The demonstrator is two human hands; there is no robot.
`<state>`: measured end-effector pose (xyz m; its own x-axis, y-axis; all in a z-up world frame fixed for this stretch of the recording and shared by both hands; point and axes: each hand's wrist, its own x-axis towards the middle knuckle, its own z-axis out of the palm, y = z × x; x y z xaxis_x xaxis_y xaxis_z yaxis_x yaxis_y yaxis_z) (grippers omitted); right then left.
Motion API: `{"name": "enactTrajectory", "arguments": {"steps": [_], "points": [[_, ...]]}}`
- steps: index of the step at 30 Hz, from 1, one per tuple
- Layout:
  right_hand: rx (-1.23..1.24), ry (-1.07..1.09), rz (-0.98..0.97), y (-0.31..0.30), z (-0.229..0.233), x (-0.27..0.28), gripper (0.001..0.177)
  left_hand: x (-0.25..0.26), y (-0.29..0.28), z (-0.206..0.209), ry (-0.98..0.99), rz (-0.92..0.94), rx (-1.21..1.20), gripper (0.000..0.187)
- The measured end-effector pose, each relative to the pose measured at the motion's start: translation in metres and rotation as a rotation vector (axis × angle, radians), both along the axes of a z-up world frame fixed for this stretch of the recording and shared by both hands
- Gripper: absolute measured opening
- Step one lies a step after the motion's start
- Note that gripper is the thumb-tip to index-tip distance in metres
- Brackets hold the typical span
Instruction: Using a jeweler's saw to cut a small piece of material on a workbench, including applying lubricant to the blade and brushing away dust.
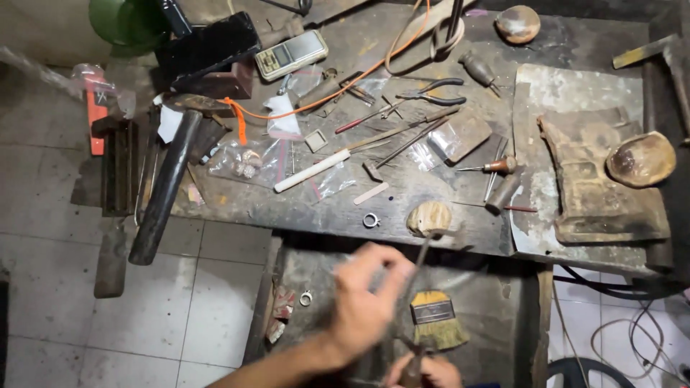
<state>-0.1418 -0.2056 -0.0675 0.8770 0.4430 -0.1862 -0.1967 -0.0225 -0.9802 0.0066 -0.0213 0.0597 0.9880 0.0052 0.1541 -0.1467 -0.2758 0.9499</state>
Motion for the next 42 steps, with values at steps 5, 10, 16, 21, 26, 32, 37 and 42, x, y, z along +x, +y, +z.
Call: {"name": "enactTrajectory", "arguments": {"steps": [5, 10, 16, 21, 26, 32, 37, 42], "points": [[-0.177, -0.093, -0.354, -0.012, 0.052, 0.017, 0.006, 0.080, 0.138, -0.034, -0.260, 0.266, 0.606, 0.019], [-0.306, -0.056, -0.489, -0.025, 0.057, 0.016, 0.008, 0.118, 0.239, -0.054, -0.268, 0.493, 1.102, 0.009], [-0.207, 0.076, -0.555, -0.020, 0.055, 0.016, 0.012, 0.128, 0.294, -0.065, -0.024, 0.652, 1.276, 0.011], [-0.224, 0.095, -0.546, -0.020, 0.055, 0.015, 0.014, 0.135, 0.296, -0.054, 0.194, 0.696, 0.954, 0.004], [-0.267, 0.154, -0.597, -0.025, 0.052, 0.014, 0.017, 0.138, 0.309, -0.062, 0.125, 0.736, 1.075, 0.006], [-0.276, 0.165, -0.627, -0.032, 0.040, 0.011, 0.016, 0.141, 0.318, -0.055, 0.287, 0.694, 0.994, 0.008], [-0.344, 0.247, -0.638, -0.027, 0.051, 0.015, 0.018, 0.140, 0.317, -0.048, 0.387, 0.618, 0.934, 0.013], [-0.332, 0.254, -0.652, -0.030, 0.045, 0.011, 0.016, 0.134, 0.316, -0.047, 0.323, 0.596, 0.995, 0.016]]}}
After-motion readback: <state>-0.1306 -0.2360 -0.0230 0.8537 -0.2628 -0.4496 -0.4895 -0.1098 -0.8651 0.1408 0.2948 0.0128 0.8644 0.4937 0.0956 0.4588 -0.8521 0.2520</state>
